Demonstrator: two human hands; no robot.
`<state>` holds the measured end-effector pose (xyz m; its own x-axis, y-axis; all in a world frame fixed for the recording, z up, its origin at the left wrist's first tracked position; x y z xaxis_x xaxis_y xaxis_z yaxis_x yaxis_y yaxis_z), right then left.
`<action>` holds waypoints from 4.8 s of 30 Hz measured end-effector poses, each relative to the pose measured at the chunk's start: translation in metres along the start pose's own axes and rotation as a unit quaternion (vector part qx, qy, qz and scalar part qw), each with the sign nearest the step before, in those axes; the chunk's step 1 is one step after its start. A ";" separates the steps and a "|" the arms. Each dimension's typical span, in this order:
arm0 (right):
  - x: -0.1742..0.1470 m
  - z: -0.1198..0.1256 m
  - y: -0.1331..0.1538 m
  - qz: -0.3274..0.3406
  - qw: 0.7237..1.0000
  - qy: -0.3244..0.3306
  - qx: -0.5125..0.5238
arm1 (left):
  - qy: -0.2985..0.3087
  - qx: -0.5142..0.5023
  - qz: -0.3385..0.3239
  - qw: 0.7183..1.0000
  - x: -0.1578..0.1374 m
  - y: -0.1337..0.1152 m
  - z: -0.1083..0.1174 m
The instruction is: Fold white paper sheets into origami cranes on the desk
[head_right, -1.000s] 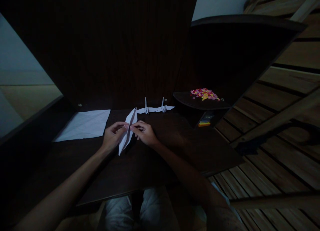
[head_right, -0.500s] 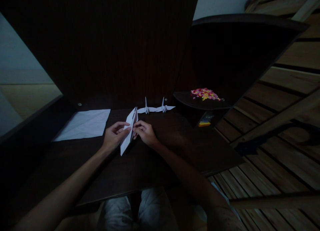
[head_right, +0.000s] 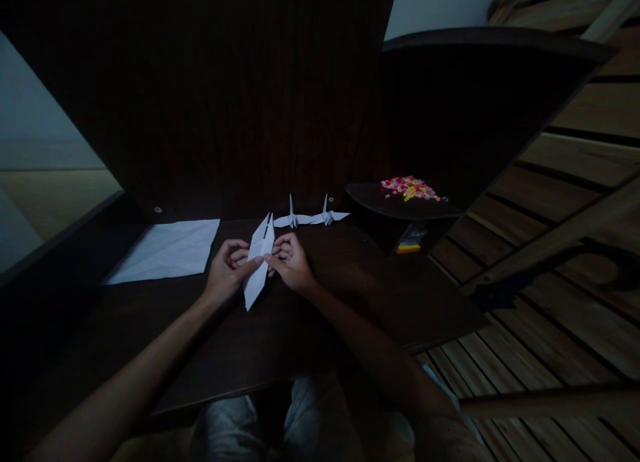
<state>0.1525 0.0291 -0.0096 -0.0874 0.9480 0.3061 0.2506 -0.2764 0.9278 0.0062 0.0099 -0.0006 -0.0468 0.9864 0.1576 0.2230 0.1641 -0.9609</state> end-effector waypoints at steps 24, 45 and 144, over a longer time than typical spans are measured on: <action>0.004 0.004 0.001 0.004 0.999 -0.029 -0.017 | 0.011 0.052 0.054 0.997 -0.002 -0.002 -0.001; 0.004 0.004 0.002 -0.047 0.998 0.002 0.030 | 0.012 0.037 0.064 0.997 -0.003 0.000 -0.001; 0.001 0.003 0.006 -0.100 0.995 -0.014 -0.016 | -0.027 0.116 -0.067 0.991 0.001 -0.007 0.002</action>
<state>0.1567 0.0289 -0.0046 -0.1056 0.9883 0.1098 0.2006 -0.0869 0.9758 0.0030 0.0097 0.0058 -0.1137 0.9531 0.2805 -0.0175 0.2803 -0.9597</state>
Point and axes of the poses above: each hand's wrist, its own x-axis towards the middle knuckle, its own z-axis out of the back of the hand, y = z × x, the point moved 1 cm from there along x, towards the middle knuckle, and after that the axes turned 5 degrees about -y, right-handed, at the moved point
